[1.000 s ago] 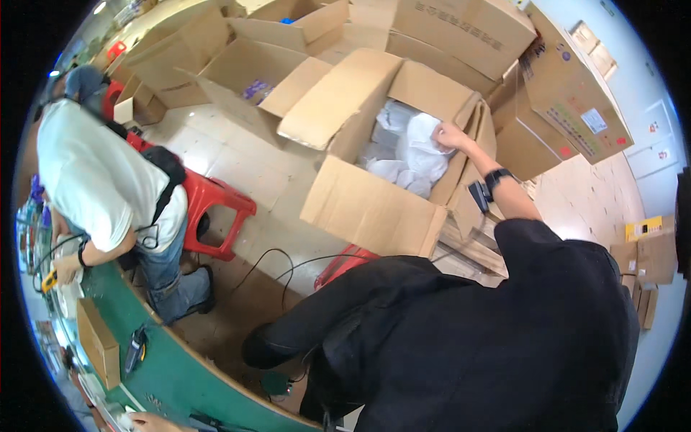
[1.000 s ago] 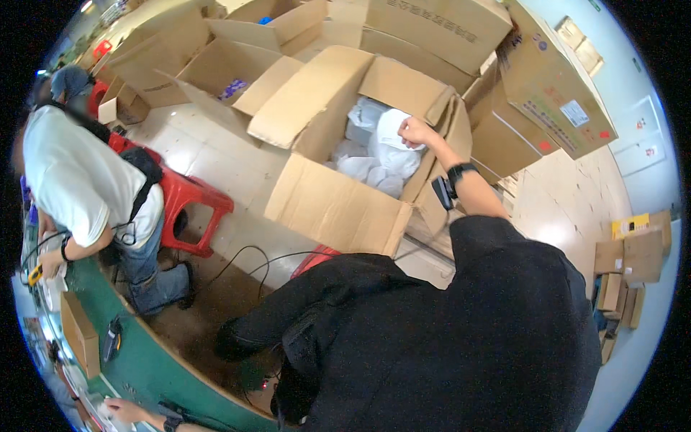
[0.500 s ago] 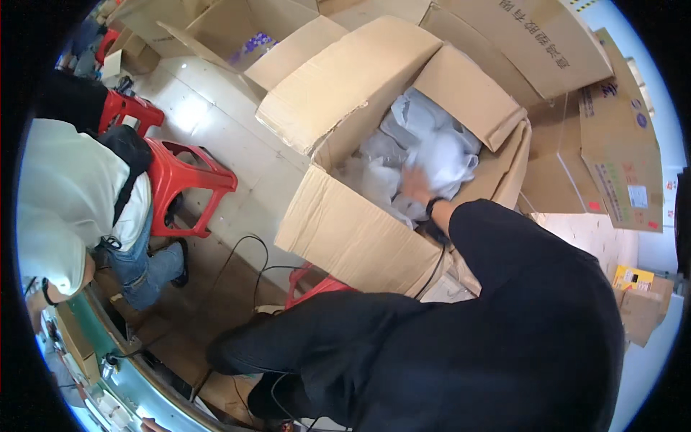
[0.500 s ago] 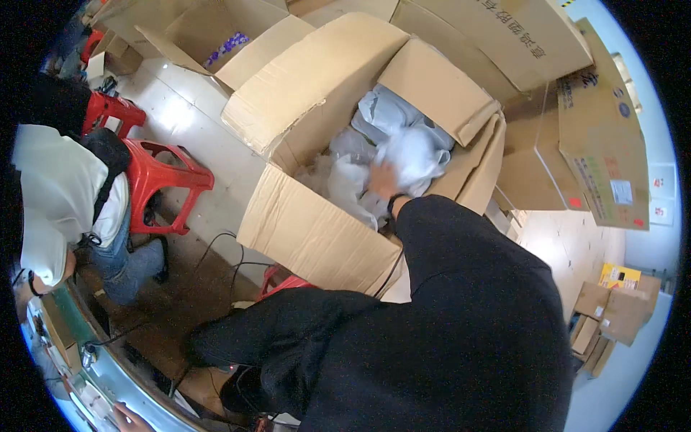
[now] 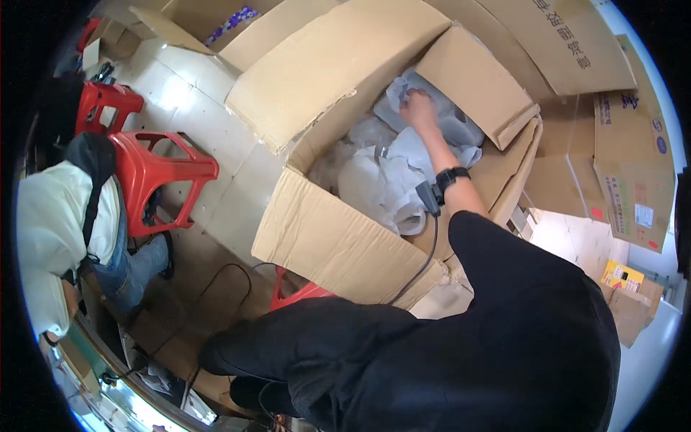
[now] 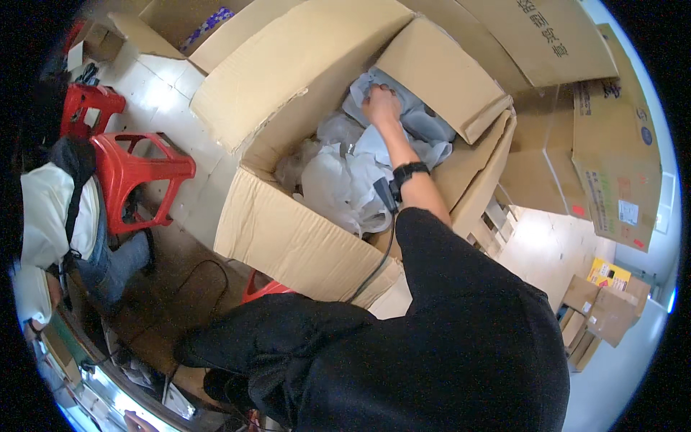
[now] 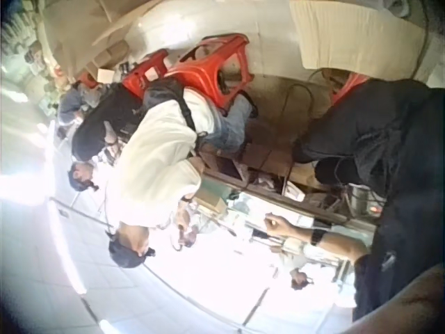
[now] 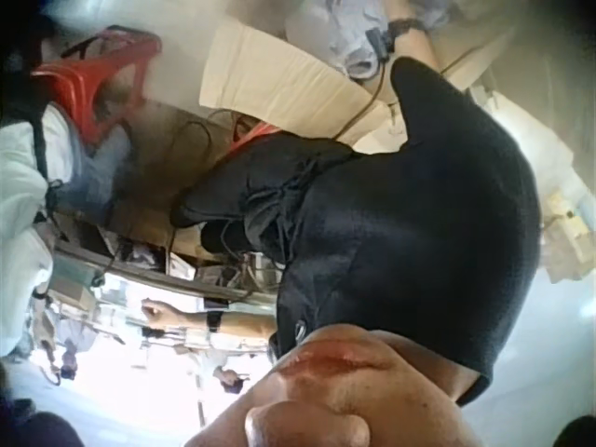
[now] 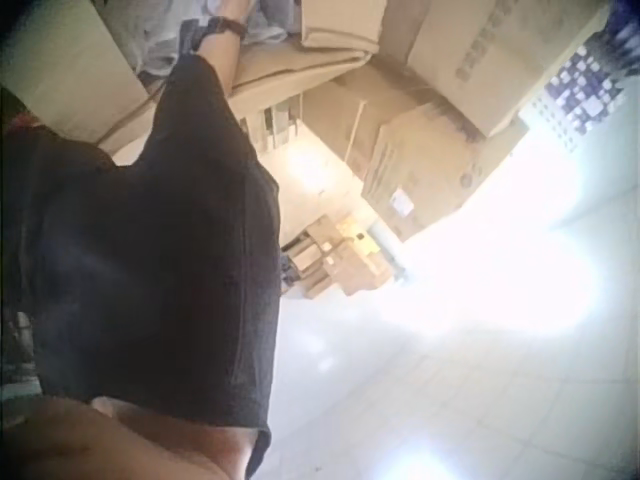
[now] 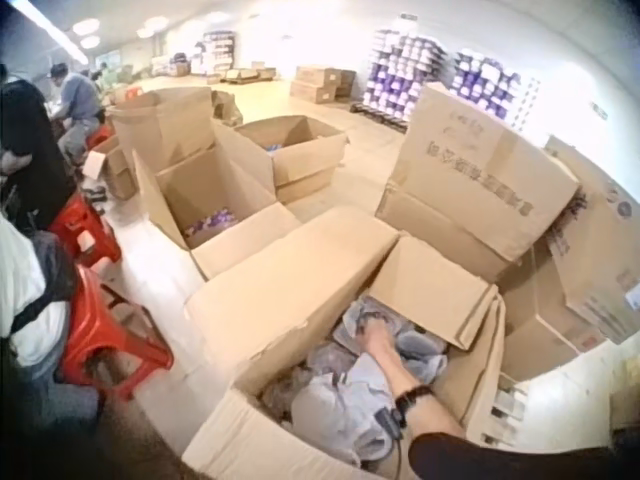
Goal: The person assembles small white electric fans at a workstation. They use a power drill to secure screws into the fan housing, attach the fan blades, and connect the internal circuit board. The person retrieves new fan units from a cardboard box and places the completed units on the table.
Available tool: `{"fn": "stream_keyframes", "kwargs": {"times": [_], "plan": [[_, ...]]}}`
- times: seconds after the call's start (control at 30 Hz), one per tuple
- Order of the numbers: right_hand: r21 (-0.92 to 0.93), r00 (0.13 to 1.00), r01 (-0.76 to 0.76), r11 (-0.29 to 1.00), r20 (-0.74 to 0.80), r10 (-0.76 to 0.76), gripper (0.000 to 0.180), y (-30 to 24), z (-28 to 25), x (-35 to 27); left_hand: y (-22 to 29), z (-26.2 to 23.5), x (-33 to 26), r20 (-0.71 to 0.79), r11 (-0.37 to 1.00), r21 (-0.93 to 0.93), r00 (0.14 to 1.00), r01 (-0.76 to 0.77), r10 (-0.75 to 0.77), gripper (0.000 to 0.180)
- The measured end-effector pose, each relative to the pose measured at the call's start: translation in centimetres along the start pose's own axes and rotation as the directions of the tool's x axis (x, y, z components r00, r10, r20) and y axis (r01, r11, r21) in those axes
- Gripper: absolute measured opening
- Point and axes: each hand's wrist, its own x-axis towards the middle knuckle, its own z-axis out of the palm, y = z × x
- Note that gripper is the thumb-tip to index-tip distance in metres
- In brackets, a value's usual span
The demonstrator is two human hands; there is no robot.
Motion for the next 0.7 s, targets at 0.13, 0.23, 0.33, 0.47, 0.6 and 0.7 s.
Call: {"fn": "stream_keyframes", "kwargs": {"times": [0.13,0.23,0.33,0.47,0.6,0.7], "plan": [[-0.004,0.986,0.162,0.987,0.034,-0.161,0.035,6.1,3.9,-1.2,2.3,0.0,-1.0,0.04,0.999,-0.008,0.998,0.04,-0.04,0.044],[-0.193,0.972,0.049,0.98,0.234,-0.002,0.03,5.6,3.4,0.5,0.5,-0.1,-2.6,0.066,0.997,-0.022,0.996,0.069,-0.067,0.048],[-0.153,0.957,0.16,0.975,0.266,-0.115,0.031,5.3,3.0,5.3,-0.1,0.6,-3.2,0.063,0.994,-0.055,0.994,0.09,-0.087,0.049],[-0.046,0.93,0.181,0.982,0.332,-0.156,0.041,3.5,5.1,7.5,-0.9,0.8,-4.6,0.049,0.989,-0.087,0.992,0.121,-0.117,0.049],[-0.166,0.974,0.079,0.983,0.221,-0.041,0.063,9.1,7.4,4.6,0.5,0.0,-4.6,0.079,0.983,-0.076,0.984,0.168,-0.162,0.045],[-0.094,0.895,-0.054,0.994,0.436,0.09,0.077,10.4,6.5,5.9,1.0,-0.8,-4.9,0.075,0.987,-0.053,0.986,0.152,-0.148,0.043]]}}
